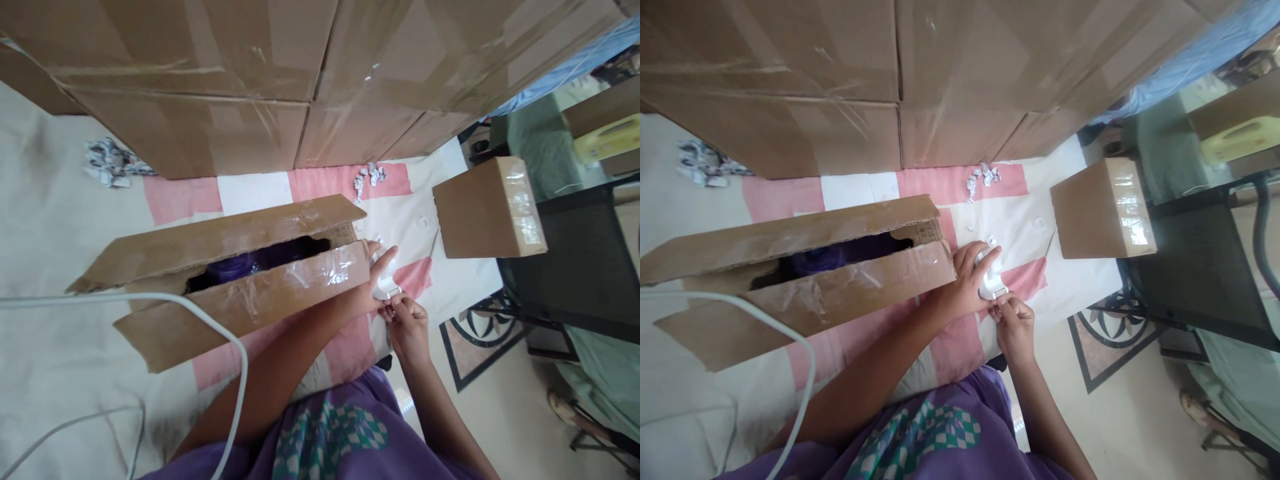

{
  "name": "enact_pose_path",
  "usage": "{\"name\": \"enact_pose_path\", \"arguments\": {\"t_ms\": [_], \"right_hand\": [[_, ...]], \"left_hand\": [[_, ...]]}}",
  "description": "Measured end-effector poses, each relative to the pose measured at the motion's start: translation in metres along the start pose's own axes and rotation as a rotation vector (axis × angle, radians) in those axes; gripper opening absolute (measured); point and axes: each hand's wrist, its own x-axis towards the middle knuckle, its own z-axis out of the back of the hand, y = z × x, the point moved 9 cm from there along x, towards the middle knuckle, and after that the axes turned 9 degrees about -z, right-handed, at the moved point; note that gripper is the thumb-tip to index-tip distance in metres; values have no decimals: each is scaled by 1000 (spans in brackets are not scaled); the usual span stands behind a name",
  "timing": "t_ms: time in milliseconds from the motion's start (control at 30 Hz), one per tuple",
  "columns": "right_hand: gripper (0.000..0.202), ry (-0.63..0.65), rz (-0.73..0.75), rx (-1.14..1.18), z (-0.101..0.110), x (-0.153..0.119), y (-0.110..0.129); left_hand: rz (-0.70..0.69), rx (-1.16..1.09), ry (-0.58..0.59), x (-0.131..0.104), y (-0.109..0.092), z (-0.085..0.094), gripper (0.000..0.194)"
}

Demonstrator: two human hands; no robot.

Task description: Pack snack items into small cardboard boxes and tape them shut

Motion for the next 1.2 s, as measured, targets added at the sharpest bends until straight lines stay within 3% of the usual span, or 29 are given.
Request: {"name": "enact_pose_path", "arguments": {"t_ms": [400,1200], "right_hand": [[62,-8,-20,-17,0,-1,-1],[61,-24,42,54,2,-4,-2]], "left_hand": [[30,36,-10,2,-1,5,100],[-6,41,57,5,-8,13,82]]}}
